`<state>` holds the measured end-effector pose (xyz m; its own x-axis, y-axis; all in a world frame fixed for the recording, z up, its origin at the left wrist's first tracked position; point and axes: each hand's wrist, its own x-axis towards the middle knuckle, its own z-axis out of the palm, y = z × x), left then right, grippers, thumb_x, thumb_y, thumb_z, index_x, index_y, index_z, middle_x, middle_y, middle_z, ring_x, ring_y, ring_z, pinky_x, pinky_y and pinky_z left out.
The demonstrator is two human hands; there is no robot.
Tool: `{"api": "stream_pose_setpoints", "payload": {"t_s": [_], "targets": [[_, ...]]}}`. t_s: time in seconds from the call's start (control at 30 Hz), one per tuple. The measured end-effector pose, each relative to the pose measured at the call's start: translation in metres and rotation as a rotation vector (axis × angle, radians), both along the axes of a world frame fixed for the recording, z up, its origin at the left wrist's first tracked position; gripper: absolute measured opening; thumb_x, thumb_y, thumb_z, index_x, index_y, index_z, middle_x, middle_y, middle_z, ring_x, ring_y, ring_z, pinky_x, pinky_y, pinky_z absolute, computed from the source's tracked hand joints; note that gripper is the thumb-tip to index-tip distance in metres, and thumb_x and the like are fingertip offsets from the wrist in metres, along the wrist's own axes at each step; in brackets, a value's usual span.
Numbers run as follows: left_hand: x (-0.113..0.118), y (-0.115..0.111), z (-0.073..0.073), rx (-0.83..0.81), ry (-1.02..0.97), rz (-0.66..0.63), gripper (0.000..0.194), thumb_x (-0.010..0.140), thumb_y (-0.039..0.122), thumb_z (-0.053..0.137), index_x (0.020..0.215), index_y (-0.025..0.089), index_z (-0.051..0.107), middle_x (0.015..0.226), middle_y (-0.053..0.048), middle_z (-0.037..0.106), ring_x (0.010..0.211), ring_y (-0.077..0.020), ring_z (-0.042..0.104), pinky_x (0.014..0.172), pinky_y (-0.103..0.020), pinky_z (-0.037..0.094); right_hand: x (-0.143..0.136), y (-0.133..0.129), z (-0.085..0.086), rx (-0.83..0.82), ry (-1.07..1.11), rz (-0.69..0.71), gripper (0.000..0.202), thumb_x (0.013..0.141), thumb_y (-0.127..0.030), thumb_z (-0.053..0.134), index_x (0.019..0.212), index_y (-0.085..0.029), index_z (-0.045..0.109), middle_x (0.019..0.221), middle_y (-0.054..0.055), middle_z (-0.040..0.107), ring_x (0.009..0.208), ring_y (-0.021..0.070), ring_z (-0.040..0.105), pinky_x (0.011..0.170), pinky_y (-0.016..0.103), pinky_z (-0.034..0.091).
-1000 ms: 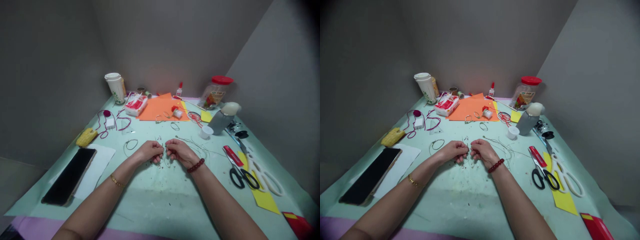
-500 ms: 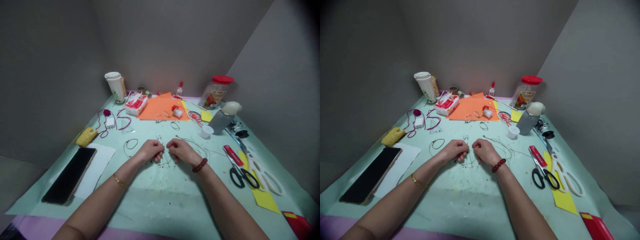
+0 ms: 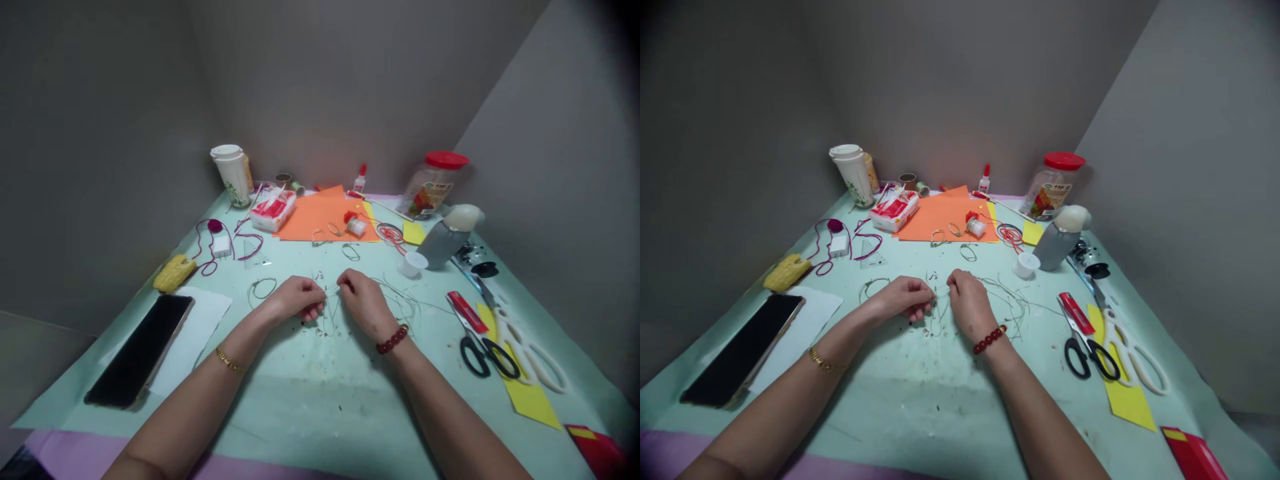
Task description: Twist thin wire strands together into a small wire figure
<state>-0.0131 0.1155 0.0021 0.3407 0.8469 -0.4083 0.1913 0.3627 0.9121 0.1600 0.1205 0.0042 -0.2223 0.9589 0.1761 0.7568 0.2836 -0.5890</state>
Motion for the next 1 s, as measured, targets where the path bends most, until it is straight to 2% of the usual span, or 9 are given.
{"api": "stream_pose_setpoints", "payload": {"t_s": [0.1,0.17,0.33,0.43,0.57,0.67,0.8,1.0], "targets": [[-0.001,0.001,0.000,-0.025,0.005,-0.025,0.012,0.074,0.022,0.062,0.073,0.011,0.058,0.069,-0.007,0.063,0.050,-0.0085,0.056,0.050,-0.023,0.046,0.000,-0.001,0.001,0.045,-0.053,0.042,0.018,0.074,-0.006,0.040,0.074,-0.017,0.054,0.078,0.005,0.061,0.071,0.0160,0.050,0.067,0.027,0.035],[-0.001,0.002,0.000,-0.023,0.020,-0.020,0.011,0.074,0.022,0.061,0.073,0.012,0.057,0.068,-0.006,0.063,0.050,-0.0088,0.056,0.049,-0.024,0.045,0.000,-0.002,0.003,0.014,-0.017,0.031,0.017,0.074,-0.007,0.041,0.074,-0.018,0.054,0.075,0.004,0.061,0.069,0.0157,0.051,0.066,0.027,0.035],[-0.001,0.002,-0.003,0.032,0.085,-0.015,0.014,0.073,0.027,0.061,0.071,0.015,0.054,0.064,-0.002,0.060,0.047,-0.0083,0.052,0.047,-0.024,0.041,0.004,0.001,0.004,-0.254,0.205,-0.054,0.012,0.071,-0.013,0.044,0.074,-0.019,0.055,0.055,-0.003,0.053,0.050,0.0123,0.047,0.052,0.024,0.034],[-0.003,0.002,-0.007,0.111,0.150,-0.020,0.016,0.074,0.030,0.061,0.070,0.016,0.055,0.056,0.002,0.053,0.044,-0.0067,0.044,0.043,-0.022,0.032,0.007,0.005,0.000,-0.427,0.335,-0.078,0.010,0.071,-0.017,0.045,0.075,-0.019,0.054,0.045,-0.006,0.045,0.040,0.0110,0.041,0.043,0.023,0.030],[-0.004,0.002,-0.009,0.212,0.198,0.032,0.017,0.072,0.031,0.063,0.065,0.016,0.057,0.052,0.004,0.045,0.044,-0.0055,0.035,0.043,-0.022,0.025,0.008,0.007,-0.002,-0.502,0.427,-0.107,0.009,0.067,-0.016,0.047,0.073,-0.018,0.054,0.041,-0.008,0.041,0.037,0.0091,0.036,0.038,0.021,0.025],[-0.003,0.001,-0.005,0.136,0.126,0.032,0.019,0.073,0.032,0.062,0.065,0.016,0.055,0.055,0.003,0.049,0.042,-0.0052,0.035,0.041,-0.022,0.025,0.008,0.006,-0.003,-0.535,0.500,-0.082,0.009,0.066,-0.016,0.048,0.073,-0.017,0.054,0.042,-0.007,0.042,0.037,0.0079,0.036,0.037,0.020,0.024],[-0.004,0.001,0.000,-0.047,-0.055,0.010,0.024,0.075,0.036,0.063,0.068,0.015,0.053,0.063,0.000,0.056,0.042,-0.0038,0.038,0.040,-0.020,0.029,0.009,0.005,-0.005,-0.734,0.735,-0.052,0.012,0.067,-0.016,0.052,0.079,-0.017,0.053,0.047,-0.006,0.048,0.037,0.0071,0.039,0.036,0.018,0.029],[-0.010,0.004,-0.003,-0.180,-0.240,0.006,0.023,0.073,0.031,0.069,0.073,0.012,0.057,0.066,0.000,0.058,0.045,-0.0018,0.042,0.041,-0.017,0.034,0.013,0.010,-0.008,-0.920,0.953,-0.038,0.017,0.063,-0.012,0.056,0.080,-0.015,0.055,0.049,-0.006,0.048,0.039,0.0054,0.039,0.035,0.015,0.030]]}}
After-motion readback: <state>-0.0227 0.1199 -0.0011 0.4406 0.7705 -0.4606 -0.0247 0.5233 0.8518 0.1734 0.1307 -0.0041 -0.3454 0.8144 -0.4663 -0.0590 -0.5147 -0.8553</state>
